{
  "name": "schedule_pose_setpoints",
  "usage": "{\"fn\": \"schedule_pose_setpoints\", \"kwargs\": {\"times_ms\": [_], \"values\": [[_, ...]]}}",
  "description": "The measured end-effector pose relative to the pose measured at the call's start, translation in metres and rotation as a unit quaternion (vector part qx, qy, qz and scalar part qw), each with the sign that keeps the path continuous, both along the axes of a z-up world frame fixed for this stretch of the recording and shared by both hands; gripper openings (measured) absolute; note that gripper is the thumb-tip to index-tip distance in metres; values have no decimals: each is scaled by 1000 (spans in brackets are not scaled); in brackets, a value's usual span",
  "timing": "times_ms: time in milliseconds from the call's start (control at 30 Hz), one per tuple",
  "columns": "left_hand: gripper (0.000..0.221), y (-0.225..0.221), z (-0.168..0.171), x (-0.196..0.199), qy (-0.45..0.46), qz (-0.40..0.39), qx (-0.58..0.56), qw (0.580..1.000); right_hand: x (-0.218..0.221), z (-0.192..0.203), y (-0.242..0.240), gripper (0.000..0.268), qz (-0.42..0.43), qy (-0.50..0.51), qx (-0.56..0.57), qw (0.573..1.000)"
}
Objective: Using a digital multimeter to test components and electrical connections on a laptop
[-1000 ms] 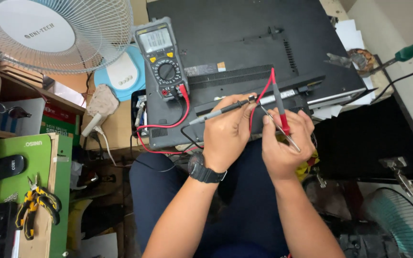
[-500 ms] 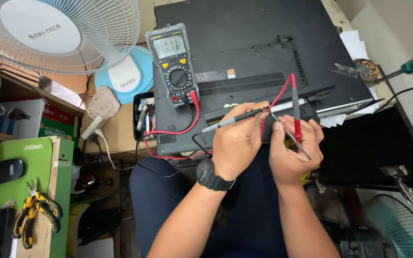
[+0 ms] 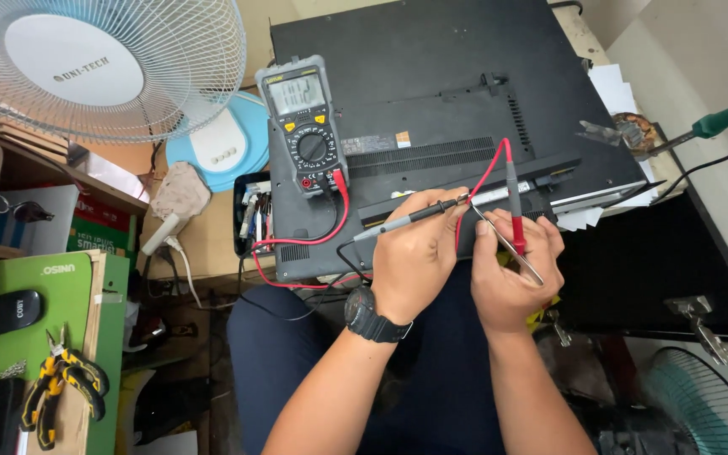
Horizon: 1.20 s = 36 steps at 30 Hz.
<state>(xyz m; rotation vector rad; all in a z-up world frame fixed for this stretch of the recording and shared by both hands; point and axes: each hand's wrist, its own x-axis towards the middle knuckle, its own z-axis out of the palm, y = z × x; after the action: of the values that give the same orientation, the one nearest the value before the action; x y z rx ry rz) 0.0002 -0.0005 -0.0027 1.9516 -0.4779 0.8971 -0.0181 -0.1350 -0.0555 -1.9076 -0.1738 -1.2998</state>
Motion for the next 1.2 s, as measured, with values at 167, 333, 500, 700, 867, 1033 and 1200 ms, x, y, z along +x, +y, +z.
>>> {"fn": "schedule_pose_setpoints", "kwargs": {"times_ms": [167, 333, 500, 700, 867, 1033, 1200], "values": [[15, 0, -2, 0, -13, 0, -1, 1000, 1, -3, -1, 21, -13, -4, -16, 1000], [13, -1, -2, 2, -28, 22, 13, 999, 0, -3, -4, 24, -22, -10, -43, 999], [18, 3, -6, -3, 17, -39, -4, 999, -6, -5, 0, 16, -44, 26, -64, 997], [17, 2, -7, -5, 10, -19, -4, 1000, -4, -14, -3, 13, -55, 18, -66, 996], [18, 1, -11, -2, 19, -27, -12, 999, -6, -8, 2, 12, -54, 19, -61, 996], [20, 0, -17, 0, 26, -27, -11, 999, -7, -6, 3, 10, -49, 24, -54, 997], [25, -1, -21, 1, 17, -12, 8, 1000, -5, -11, 2, 13, -44, 21, -57, 997]]}}
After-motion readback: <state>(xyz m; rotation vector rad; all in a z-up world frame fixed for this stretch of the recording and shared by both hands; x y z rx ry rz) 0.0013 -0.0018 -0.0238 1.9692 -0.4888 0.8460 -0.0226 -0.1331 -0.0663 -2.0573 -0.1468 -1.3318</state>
